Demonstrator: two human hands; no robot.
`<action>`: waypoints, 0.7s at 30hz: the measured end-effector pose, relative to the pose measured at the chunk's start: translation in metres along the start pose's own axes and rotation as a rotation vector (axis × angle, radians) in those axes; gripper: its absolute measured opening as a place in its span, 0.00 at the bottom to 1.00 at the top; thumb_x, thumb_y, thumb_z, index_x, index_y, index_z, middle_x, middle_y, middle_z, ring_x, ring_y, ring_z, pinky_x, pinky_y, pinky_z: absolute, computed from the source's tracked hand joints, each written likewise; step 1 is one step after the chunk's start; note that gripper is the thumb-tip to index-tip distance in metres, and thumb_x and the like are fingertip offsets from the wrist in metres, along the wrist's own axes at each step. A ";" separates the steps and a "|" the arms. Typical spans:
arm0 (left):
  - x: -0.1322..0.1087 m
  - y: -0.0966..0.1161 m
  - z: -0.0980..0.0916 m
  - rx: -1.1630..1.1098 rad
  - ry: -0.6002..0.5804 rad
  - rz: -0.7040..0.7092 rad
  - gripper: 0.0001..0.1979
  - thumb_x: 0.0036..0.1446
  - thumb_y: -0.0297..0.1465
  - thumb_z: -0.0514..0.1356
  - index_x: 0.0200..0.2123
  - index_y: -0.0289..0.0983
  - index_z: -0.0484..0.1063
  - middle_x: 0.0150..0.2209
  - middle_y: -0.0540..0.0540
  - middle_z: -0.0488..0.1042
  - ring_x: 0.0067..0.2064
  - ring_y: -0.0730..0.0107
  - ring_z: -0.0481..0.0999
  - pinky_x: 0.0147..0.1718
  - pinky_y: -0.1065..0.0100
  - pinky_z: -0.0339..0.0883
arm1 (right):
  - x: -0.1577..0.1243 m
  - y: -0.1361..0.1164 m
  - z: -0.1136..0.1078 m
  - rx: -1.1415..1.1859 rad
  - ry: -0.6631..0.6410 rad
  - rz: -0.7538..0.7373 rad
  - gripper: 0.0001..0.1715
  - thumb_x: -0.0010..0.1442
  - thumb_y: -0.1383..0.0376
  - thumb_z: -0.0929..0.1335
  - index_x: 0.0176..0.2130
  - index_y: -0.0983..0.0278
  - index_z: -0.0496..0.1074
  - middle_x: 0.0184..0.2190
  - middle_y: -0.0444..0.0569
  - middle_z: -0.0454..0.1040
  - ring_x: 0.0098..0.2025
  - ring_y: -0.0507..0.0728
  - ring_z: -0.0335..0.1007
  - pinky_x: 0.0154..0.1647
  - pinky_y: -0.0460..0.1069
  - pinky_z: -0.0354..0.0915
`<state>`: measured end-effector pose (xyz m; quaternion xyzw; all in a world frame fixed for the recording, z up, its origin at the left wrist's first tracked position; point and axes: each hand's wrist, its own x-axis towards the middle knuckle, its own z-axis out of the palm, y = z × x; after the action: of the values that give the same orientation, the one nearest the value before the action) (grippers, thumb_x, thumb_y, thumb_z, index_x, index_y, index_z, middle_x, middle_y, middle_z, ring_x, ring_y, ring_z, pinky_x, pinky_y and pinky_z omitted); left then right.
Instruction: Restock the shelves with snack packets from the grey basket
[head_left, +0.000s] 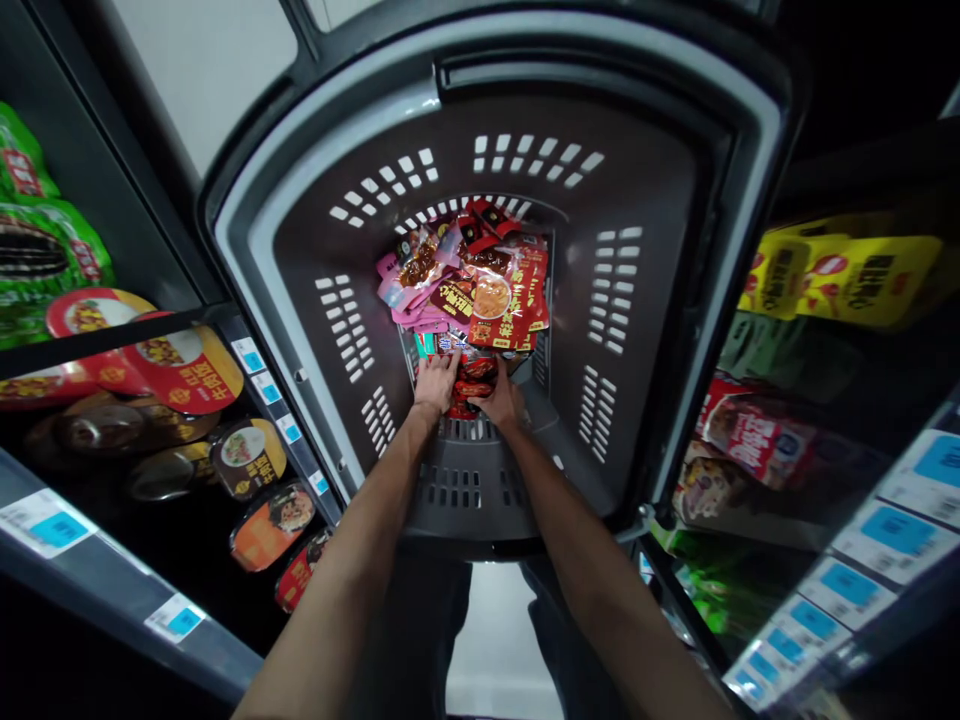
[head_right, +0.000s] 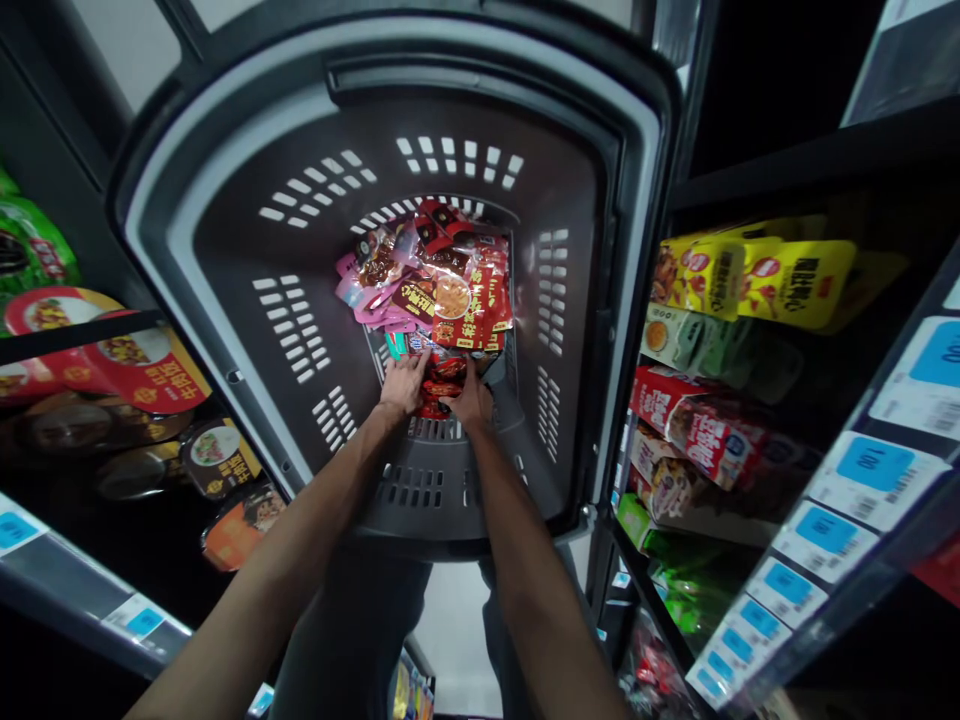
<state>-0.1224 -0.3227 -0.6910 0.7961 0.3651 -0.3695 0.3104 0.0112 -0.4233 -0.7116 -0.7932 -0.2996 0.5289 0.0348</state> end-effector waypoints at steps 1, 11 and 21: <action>0.003 -0.001 -0.002 -0.003 -0.031 0.018 0.44 0.51 0.28 0.64 0.68 0.30 0.49 0.55 0.31 0.68 0.57 0.46 0.65 0.59 0.49 0.53 | 0.001 0.001 -0.001 -0.020 -0.010 -0.017 0.62 0.46 0.64 0.79 0.70 0.61 0.49 0.49 0.59 0.77 0.49 0.70 0.75 0.49 0.60 0.68; 0.011 0.006 -0.003 -0.040 -0.205 0.052 0.43 0.46 0.33 0.71 0.64 0.40 0.57 0.58 0.33 0.68 0.52 0.49 0.74 0.48 0.58 0.69 | 0.009 0.019 -0.005 -0.025 -0.086 -0.346 0.32 0.45 0.72 0.77 0.50 0.62 0.73 0.54 0.56 0.69 0.59 0.66 0.63 0.64 0.61 0.59; 0.009 0.023 -0.005 -0.057 -0.221 0.158 0.31 0.56 0.27 0.62 0.64 0.43 0.63 0.49 0.33 0.76 0.49 0.46 0.76 0.46 0.54 0.67 | 0.003 0.035 -0.017 0.105 -0.121 -0.306 0.24 0.47 0.72 0.74 0.45 0.63 0.72 0.43 0.49 0.78 0.44 0.57 0.75 0.50 0.53 0.71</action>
<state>-0.0980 -0.3279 -0.6905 0.7678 0.2752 -0.4186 0.3994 0.0417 -0.4459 -0.7198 -0.7022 -0.3903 0.5792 0.1383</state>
